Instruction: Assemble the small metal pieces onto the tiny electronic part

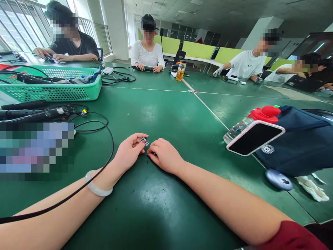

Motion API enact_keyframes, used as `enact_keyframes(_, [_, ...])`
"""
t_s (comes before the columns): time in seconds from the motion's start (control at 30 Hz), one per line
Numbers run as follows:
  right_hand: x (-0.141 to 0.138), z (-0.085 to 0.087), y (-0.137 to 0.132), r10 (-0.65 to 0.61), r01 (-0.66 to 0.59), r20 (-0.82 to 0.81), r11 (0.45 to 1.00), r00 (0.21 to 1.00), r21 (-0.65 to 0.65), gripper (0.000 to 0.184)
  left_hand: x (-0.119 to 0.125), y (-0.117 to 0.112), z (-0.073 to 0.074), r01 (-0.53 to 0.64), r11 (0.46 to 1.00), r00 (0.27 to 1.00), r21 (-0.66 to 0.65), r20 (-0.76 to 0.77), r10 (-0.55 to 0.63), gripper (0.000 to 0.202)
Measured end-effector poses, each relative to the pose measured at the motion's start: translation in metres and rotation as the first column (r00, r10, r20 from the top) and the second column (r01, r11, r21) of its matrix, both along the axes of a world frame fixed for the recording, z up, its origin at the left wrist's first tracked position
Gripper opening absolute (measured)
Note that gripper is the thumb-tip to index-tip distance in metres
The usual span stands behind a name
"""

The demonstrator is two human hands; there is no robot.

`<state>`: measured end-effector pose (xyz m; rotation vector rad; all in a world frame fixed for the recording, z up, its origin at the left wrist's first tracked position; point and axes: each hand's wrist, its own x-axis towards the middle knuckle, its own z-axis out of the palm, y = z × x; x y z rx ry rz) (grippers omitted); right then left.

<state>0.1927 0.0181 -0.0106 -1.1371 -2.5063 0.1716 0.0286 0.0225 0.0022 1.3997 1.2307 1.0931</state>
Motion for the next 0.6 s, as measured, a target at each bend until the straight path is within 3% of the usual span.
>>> enact_keyframes(0.23, [0.0023, 0.0021, 0.0003, -0.058, 0.054, -0.150, 0.998, 0.987, -0.029, 0.011, -0.0011, 0.0014, -0.0008, -0.026, 0.999, 0.990, -0.036, -0.139, 0.021, 0.036])
enact_keyframes(0.4, [0.0074, 0.0052, 0.0012, -0.138, 0.108, -0.435, 0.990, 0.890, -0.093, 0.009, -0.0033, 0.0002, -0.0019, 0.025, 1.000, 0.965, -0.011, -0.263, -0.027, 0.032])
enact_keyframes(0.6, [0.0075, 0.0049, -0.0008, -0.136, 0.113, -0.556, 0.991, 0.820, -0.077, 0.008, -0.0036, -0.0029, -0.0028, 0.105, 0.994, 0.951, 0.020, -0.294, -0.094, 0.027])
